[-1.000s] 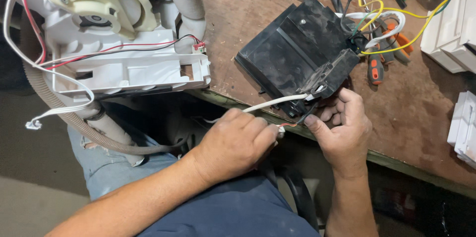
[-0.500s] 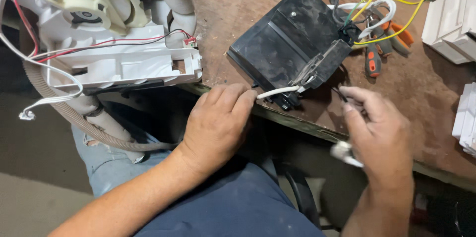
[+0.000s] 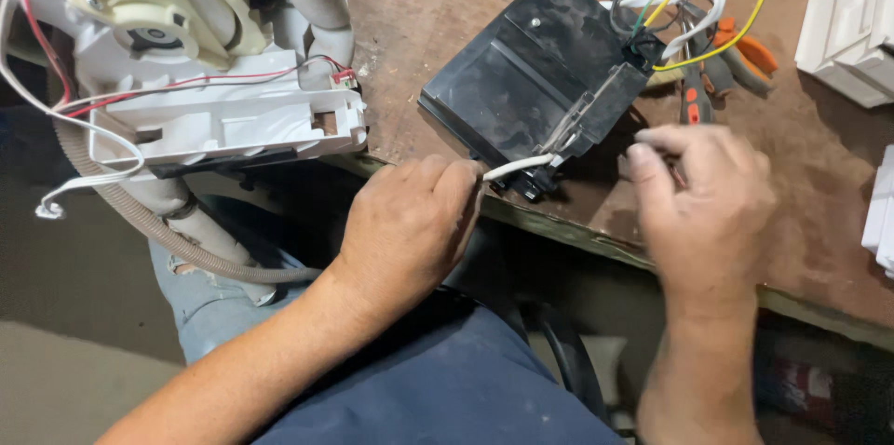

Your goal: The person disassembles the electrical control box of an air conditioning unit by hand and using a screwdriver, detaching wires and internal components.

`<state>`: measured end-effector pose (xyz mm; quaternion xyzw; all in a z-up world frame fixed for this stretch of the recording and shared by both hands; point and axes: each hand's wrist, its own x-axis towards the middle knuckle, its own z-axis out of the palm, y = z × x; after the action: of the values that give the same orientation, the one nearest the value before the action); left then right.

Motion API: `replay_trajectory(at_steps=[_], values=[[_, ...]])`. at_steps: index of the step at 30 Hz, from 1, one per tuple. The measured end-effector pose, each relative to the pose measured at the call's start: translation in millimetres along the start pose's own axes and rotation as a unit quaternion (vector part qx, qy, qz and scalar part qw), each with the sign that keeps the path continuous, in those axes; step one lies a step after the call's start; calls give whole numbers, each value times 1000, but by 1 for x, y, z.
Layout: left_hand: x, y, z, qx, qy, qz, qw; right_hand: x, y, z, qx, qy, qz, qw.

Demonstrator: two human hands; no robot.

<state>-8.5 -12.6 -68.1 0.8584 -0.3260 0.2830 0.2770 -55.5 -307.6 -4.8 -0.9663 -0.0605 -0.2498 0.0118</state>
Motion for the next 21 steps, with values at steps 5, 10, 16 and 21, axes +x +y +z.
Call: replay_trajectory(at_steps=[5, 10, 16, 21], values=[[4, 3, 4, 17, -32, -9, 999, -15, -49, 45, 194, 67, 101, 974], [6, 1, 9, 30, -38, -11, 999, -4, -54, 42, 219, 74, 56, 971], [9, 1, 17, 102, 4, -4, 995, -3, -44, 61, 174, 75, 61, 980], [10, 2, 16, 100, -6, -13, 995, -4, -45, 56, 180, 76, 50, 979]])
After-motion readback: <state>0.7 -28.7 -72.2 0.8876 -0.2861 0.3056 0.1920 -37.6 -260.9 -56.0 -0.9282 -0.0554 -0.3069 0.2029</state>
